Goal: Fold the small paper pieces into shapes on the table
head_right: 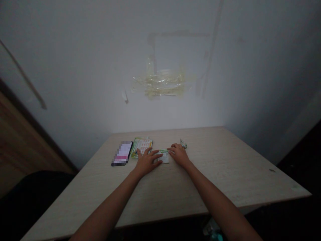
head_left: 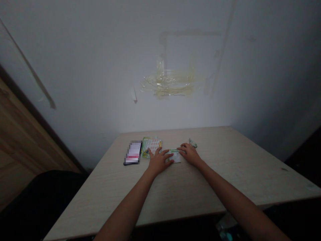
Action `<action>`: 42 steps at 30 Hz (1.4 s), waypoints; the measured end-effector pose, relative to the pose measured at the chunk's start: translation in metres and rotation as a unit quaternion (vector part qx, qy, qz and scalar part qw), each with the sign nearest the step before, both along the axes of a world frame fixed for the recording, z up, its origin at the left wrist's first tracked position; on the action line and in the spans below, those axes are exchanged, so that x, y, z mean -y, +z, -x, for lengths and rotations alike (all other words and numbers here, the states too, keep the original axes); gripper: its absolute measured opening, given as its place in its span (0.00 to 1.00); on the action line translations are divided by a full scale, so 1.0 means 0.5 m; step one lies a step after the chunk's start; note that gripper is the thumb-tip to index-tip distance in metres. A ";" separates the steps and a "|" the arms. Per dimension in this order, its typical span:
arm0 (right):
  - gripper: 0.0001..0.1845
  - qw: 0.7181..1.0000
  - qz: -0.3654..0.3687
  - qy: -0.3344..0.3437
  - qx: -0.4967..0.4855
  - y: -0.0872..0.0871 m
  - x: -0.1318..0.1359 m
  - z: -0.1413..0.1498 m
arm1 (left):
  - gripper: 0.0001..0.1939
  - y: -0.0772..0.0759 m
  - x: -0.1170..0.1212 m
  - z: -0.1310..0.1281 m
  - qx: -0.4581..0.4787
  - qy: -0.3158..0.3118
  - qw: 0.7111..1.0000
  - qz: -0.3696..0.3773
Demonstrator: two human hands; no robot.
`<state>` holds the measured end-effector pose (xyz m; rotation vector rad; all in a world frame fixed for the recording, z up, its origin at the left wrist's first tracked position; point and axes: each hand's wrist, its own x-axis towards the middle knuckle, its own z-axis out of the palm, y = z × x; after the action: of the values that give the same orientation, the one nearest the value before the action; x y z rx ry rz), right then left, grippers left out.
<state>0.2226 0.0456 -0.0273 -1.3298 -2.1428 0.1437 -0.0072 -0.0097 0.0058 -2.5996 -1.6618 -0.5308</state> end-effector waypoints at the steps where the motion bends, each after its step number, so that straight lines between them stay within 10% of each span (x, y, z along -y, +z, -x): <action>1: 0.16 1.000 -0.004 0.004 -0.001 0.002 0.003 -0.001 | 0.19 0.000 0.000 0.000 0.001 -0.001 1.000 -0.003; 12: 0.13 0.984 0.005 0.174 -0.047 0.027 0.040 -0.007 | 0.18 0.009 0.009 0.000 -0.017 0.037 0.999 -0.033; 42: 0.09 0.983 0.003 0.178 -0.043 0.020 0.033 -0.007 | 0.12 0.006 -0.005 0.013 0.046 -0.060 0.997 -0.025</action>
<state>0.2261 0.0289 -0.0173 -0.9137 -2.2878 0.3458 -0.0135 -0.0070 0.0090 -2.6897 -1.5025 -0.6961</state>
